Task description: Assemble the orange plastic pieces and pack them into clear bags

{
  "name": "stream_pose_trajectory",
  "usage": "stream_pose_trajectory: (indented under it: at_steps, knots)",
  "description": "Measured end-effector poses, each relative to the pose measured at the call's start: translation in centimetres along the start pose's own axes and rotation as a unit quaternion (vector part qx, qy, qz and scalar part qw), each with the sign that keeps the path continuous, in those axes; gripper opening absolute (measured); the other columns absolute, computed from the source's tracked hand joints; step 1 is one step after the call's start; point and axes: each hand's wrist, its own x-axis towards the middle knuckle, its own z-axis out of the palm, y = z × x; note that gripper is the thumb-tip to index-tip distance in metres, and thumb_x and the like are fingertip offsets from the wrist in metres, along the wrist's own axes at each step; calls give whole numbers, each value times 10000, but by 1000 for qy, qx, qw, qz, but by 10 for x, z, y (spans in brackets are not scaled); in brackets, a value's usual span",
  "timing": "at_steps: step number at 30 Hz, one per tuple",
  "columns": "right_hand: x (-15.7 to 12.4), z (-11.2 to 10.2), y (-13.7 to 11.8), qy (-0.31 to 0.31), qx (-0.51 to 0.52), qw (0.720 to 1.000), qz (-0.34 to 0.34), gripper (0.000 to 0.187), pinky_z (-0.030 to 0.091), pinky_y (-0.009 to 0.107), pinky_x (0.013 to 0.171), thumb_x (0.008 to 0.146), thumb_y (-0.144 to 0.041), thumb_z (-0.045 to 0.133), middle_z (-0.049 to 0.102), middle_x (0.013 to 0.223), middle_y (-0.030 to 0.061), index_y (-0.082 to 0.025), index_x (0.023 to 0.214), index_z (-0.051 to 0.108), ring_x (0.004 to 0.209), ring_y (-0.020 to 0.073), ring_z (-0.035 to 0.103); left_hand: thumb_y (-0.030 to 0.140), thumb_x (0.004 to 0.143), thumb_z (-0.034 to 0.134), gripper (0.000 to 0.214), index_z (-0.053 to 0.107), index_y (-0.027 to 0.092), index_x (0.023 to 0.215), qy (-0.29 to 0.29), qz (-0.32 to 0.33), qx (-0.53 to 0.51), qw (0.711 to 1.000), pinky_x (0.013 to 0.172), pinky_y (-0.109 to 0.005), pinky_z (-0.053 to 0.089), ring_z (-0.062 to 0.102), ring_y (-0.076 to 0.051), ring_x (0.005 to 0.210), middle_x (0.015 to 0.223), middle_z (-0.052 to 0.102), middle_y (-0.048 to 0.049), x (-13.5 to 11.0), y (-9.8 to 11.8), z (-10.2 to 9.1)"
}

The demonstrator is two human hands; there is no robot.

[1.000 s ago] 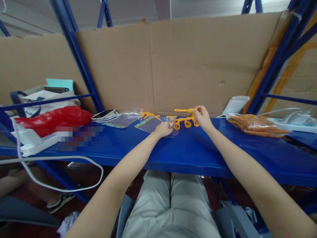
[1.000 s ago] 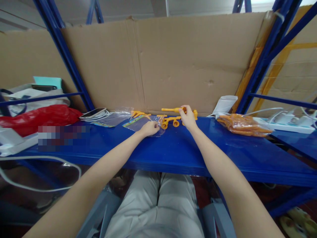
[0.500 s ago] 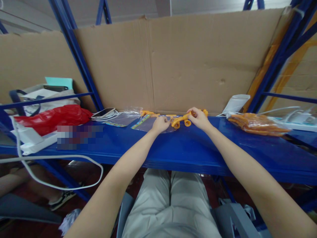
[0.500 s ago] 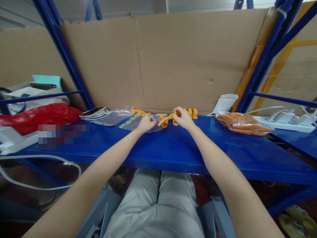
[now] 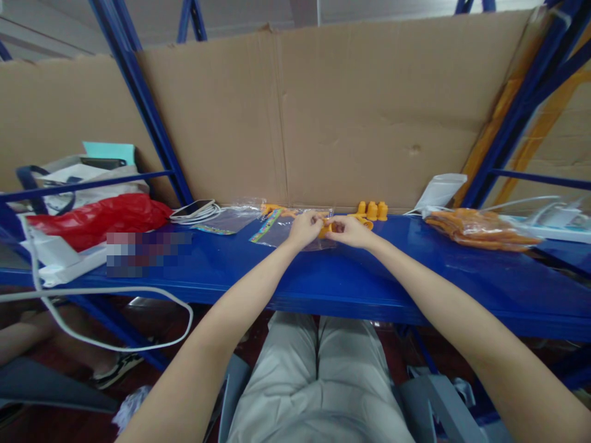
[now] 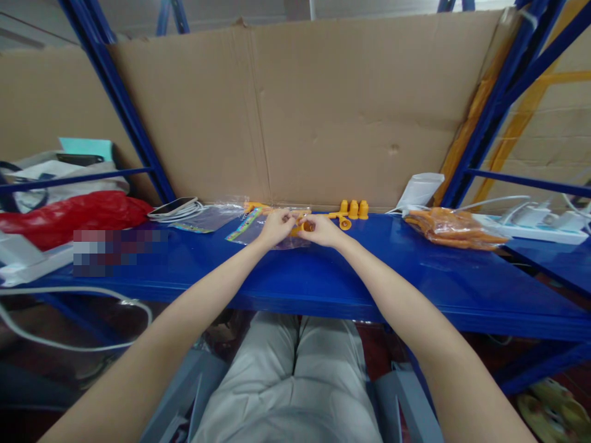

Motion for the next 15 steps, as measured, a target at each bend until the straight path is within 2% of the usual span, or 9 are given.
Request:
stream_pose_trajectory:
  at_steps: [4, 9, 15]
  knots:
    - [1, 1, -16, -58, -53, 997, 2, 142, 471, 276, 728, 779, -247, 690, 697, 785, 17, -148, 876, 718, 749, 158, 621, 136, 842, 478, 185, 639, 169, 756, -5, 4, -6, 1000, 793, -271, 473, 638, -171, 831, 857, 727, -38, -2, 4, 3]
    - [2, 3, -32, -64, -134, 989, 15, 144, 495, 310, 782, 773, -188, 731, 725, 829, 51, -150, 910, 754, 816, 197, 665, 111, 855, 455, 191, 599, 179, 750, 17, -13, -22, 1000, 887, -274, 468, 644, -171, 965, 1004, 737, -46, -2, 6, 4]
    - [2, 14, -28, -96, -179, 978, -45, 219, 494, 368, 896, 781, -141, 726, 732, 1059, 145, -122, 997, 755, 989, 244, 674, 104, 857, 445, 201, 566, 181, 717, 17, -16, -41, 999, 922, -267, 464, 634, -166, 1039, 1057, 738, -58, -2, 5, 4]
